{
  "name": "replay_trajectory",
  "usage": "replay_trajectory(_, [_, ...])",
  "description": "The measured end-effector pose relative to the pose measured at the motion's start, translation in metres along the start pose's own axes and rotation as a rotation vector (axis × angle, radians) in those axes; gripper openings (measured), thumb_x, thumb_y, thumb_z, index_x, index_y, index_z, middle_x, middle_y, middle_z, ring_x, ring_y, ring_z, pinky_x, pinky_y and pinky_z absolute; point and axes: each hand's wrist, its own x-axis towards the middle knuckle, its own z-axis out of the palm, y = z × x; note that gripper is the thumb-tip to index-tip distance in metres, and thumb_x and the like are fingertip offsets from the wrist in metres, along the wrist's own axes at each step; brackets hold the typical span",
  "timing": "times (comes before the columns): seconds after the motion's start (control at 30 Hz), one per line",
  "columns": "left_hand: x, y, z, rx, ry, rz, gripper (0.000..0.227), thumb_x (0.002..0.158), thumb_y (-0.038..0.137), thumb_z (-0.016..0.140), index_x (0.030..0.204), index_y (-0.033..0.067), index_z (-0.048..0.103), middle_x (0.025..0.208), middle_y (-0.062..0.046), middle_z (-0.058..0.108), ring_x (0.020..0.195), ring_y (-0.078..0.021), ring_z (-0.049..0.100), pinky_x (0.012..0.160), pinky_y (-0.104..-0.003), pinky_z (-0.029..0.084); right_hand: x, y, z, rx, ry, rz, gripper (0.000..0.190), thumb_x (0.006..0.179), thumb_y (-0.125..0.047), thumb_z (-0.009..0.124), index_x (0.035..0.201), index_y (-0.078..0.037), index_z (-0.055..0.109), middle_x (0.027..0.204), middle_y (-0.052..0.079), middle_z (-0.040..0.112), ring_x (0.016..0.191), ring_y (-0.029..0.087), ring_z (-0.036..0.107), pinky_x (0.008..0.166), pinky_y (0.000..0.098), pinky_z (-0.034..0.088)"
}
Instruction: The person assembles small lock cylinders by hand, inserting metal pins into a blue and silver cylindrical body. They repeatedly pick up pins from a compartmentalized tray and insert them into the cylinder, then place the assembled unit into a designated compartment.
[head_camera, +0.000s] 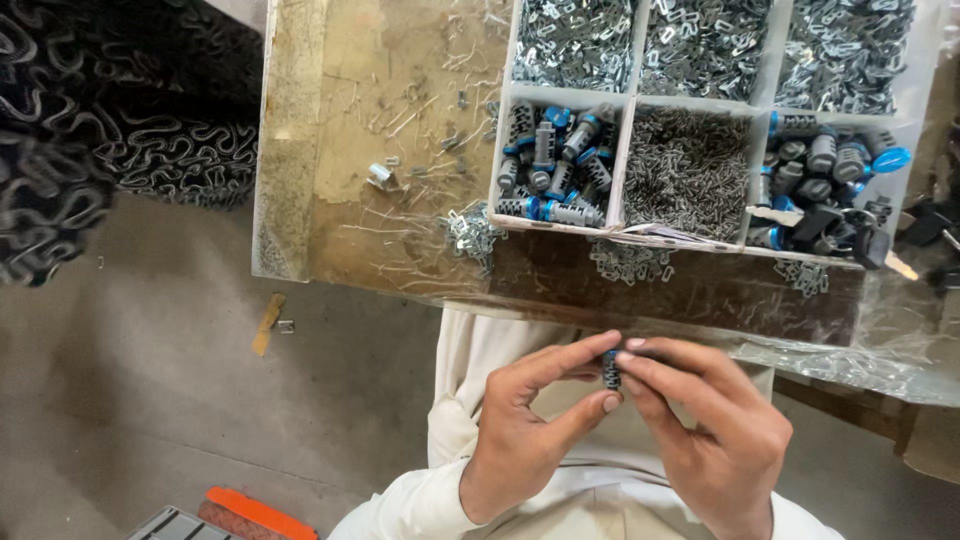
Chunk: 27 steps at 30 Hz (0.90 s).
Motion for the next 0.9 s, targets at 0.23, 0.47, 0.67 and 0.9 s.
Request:
replay_trajectory(0.23, [0.003, -0.007, 0.001, -0.119, -0.045, -0.064, 0.05, 0.09, 0.006, 0.078, 0.139, 0.0011, 0.066, 0.113, -0.006, 0.076, 0.106, -0.0126, 0.069, 0.1, -0.028, 0.055, 0.016, -0.004, -0.01, -0.278, 0.163, -0.108, 0.027, 0.094, 0.0, 0.076, 0.12, -0.008, 0.077, 0.116, 0.012, 0.072, 0.094, 0.019, 0.072, 0.078, 0.0286, 0.06])
replay_trajectory(0.47, [0.004, -0.01, 0.002, -0.195, -0.027, -0.071, 0.05, 0.091, 0.005, 0.078, 0.138, -0.0008, 0.064, 0.116, -0.007, 0.074, 0.106, -0.0139, 0.069, 0.099, -0.03, 0.056, 0.035, 0.004, -0.01, -0.51, 0.098, -0.234, 0.031, 0.079, -0.01, 0.084, 0.11, -0.006, 0.078, 0.11, 0.014, 0.068, 0.084, 0.026, 0.069, 0.072, 0.037, 0.056])
replay_trajectory(0.67, [0.007, -0.013, 0.003, -0.237, -0.027, -0.106, 0.049, 0.09, 0.004, 0.078, 0.137, -0.0024, 0.064, 0.117, -0.009, 0.075, 0.108, -0.0151, 0.071, 0.099, -0.03, 0.056, 0.021, 0.009, -0.016, -0.173, 0.096, -0.117, 0.02, 0.084, -0.005, 0.083, 0.102, -0.006, 0.076, 0.11, 0.008, 0.072, 0.094, 0.02, 0.072, 0.079, 0.0289, 0.057])
replay_trajectory(0.9, [0.008, -0.007, 0.009, -0.259, -0.035, -0.043, 0.048, 0.091, 0.003, 0.077, 0.137, -0.0021, 0.063, 0.118, -0.009, 0.074, 0.111, -0.0152, 0.07, 0.102, -0.03, 0.056, 0.002, 0.005, -0.007, -0.025, 0.08, -0.004, 0.021, 0.08, -0.005, 0.083, 0.1, -0.006, 0.074, 0.107, 0.008, 0.074, 0.096, 0.018, 0.074, 0.084, 0.0276, 0.057])
